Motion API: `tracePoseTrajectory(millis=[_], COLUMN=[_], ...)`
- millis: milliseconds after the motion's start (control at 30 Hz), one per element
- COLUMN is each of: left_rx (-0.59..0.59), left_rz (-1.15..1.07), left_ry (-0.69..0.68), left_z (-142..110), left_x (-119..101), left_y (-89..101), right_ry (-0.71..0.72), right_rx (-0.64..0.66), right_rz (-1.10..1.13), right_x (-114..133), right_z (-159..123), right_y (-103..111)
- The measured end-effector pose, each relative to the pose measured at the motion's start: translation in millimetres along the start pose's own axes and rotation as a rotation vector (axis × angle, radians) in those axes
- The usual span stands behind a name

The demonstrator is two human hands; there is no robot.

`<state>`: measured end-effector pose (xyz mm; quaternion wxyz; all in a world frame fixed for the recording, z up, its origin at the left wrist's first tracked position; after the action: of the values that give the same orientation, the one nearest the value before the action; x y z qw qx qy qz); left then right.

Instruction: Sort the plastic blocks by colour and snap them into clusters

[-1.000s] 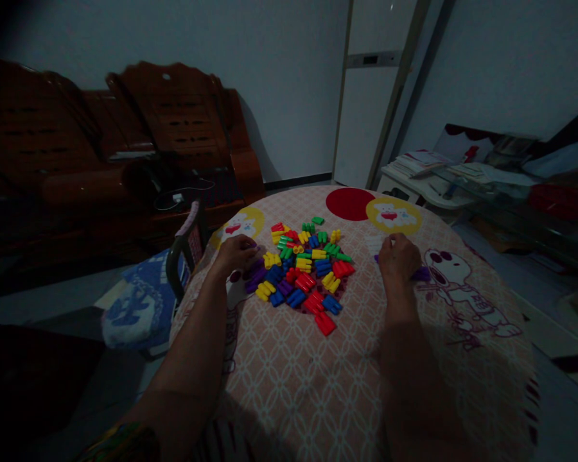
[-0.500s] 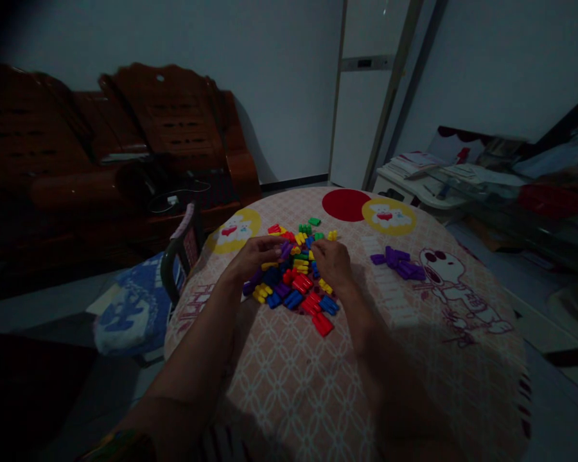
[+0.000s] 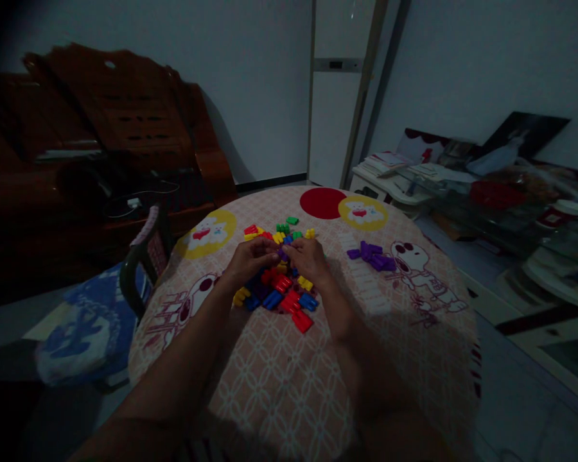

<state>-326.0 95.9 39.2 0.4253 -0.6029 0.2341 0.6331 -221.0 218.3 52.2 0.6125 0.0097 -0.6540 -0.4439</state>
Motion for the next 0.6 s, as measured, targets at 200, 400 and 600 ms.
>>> tracePoseTrajectory(millis=[200, 400, 600], left_rx=[-0.017, -0.108, -0.365], left_rz=[0.293, 0.515, 0.61], left_ry=[-0.209, -0.312, -0.22], left_z=[-2.1, -4.1, -7.4], left_x=[-13.9, -22.6, -36.5], left_y=[-6.6, -0.1, 64.4], right_ry=[-0.276, -0.525, -0.316], right_rx=[-0.248, -0.231, -0.394], right_rz=[-0.685, -0.921, -0.803], right_x=[-53.5, -86.0, -64.9], right_z=[-1.2, -19.4, -10.4], right_y=[103.4, 150.4, 136.1])
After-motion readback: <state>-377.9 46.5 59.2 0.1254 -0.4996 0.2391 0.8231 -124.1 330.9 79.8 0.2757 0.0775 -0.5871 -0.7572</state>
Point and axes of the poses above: each hand's wrist, its own z-axis towards the middle knuckle, its own y-axis out of the back of the hand, x = y × z, the point moved 8 cm from there along z, towards the middle knuckle, and after that the axes turned 15 degrees about -z, right-handed, at the moved point
